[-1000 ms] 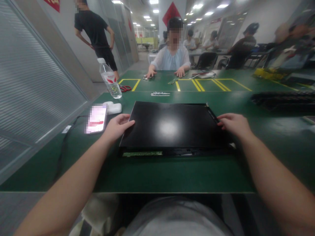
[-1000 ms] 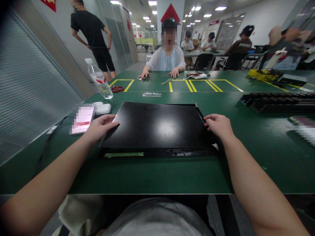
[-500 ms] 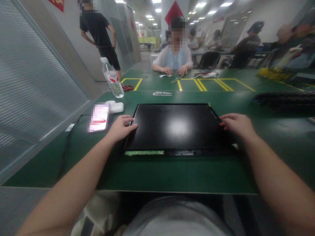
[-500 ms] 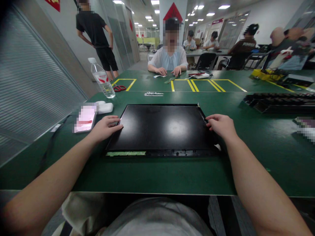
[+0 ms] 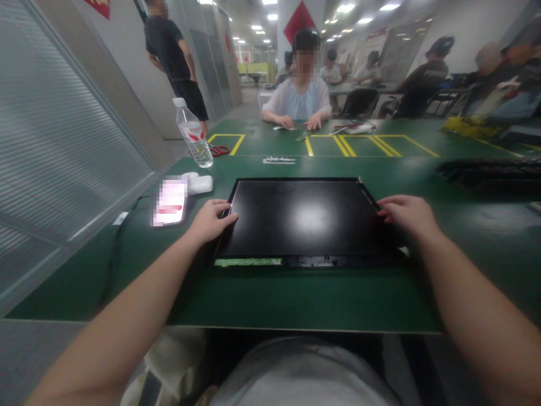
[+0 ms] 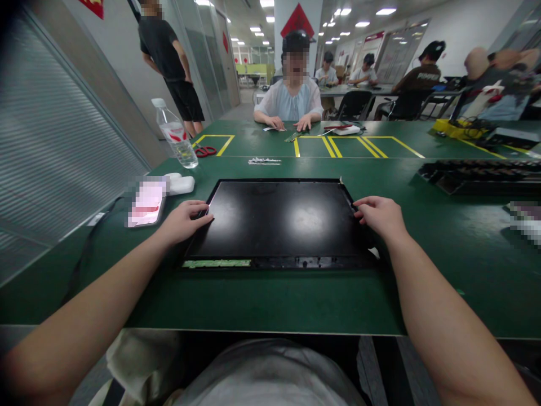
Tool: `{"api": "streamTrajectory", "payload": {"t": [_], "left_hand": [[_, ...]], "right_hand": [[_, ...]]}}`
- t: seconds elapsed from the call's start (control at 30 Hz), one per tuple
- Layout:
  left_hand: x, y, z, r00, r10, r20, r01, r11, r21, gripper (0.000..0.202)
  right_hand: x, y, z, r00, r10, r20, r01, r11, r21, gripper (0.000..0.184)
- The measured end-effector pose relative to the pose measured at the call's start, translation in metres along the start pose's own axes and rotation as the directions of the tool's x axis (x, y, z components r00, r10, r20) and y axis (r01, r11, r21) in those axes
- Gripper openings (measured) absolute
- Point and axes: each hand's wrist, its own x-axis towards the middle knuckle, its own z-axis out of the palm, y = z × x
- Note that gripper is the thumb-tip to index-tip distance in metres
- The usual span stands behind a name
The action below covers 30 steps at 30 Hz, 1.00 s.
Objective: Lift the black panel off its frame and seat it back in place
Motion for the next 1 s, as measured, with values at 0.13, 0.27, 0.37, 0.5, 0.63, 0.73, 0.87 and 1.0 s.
{"api": "streamTrajectory", "payload": {"t": [0.13, 0.27, 0.37, 0.5, 0.63, 0.73, 0.87, 1.0], "left_hand": [[0.001, -0.002, 0.001, 1.000, 0.021, -0.004, -0.021, 1.000, 0.014, 0.057], [0.001, -0.003, 0.002, 0.999, 0.032, -0.015, -0.032, 0.999, 0.024, 0.058], [0.001, -0.002, 0.002, 0.999, 0.041, -0.017, -0.041, 0.999, 0.018, 0.058], [0.001, 0.001, 0.003, 0.998, 0.067, -0.017, -0.067, 0.998, 0.013, 0.054], [-0.001, 0.004, 0.005, 0.997, 0.075, -0.007, -0.074, 0.997, 0.014, 0.061], [-0.005, 0.008, 0.001, 0.993, 0.116, -0.016, -0.116, 0.993, 0.013, 0.072], [-0.012, 0.018, -0.013, 0.943, 0.326, 0.062, -0.327, 0.945, 0.001, 0.070], [-0.018, 0.029, -0.023, 0.844, 0.472, 0.257, -0.459, 0.881, -0.112, 0.063]], "right_hand": [[0.002, 0.002, 0.000, 1.000, -0.005, 0.014, 0.005, 1.000, -0.019, 0.020], [0.002, 0.001, 0.000, 1.000, 0.011, 0.017, -0.011, 1.000, -0.020, 0.021], [0.001, -0.001, -0.001, 1.000, 0.010, 0.014, -0.009, 0.999, -0.034, 0.020], [0.001, -0.001, 0.000, 1.000, -0.004, 0.006, 0.005, 0.999, -0.042, 0.019], [0.000, -0.002, 0.000, 1.000, -0.012, 0.006, 0.012, 0.998, -0.054, 0.019], [-0.002, -0.004, -0.001, 1.000, -0.023, 0.011, 0.024, 0.995, -0.092, 0.020], [-0.003, -0.006, -0.003, 0.999, -0.046, 0.018, 0.048, 0.991, -0.128, 0.019], [-0.003, -0.005, -0.003, 0.999, -0.049, 0.021, 0.052, 0.990, -0.133, 0.020]]}}
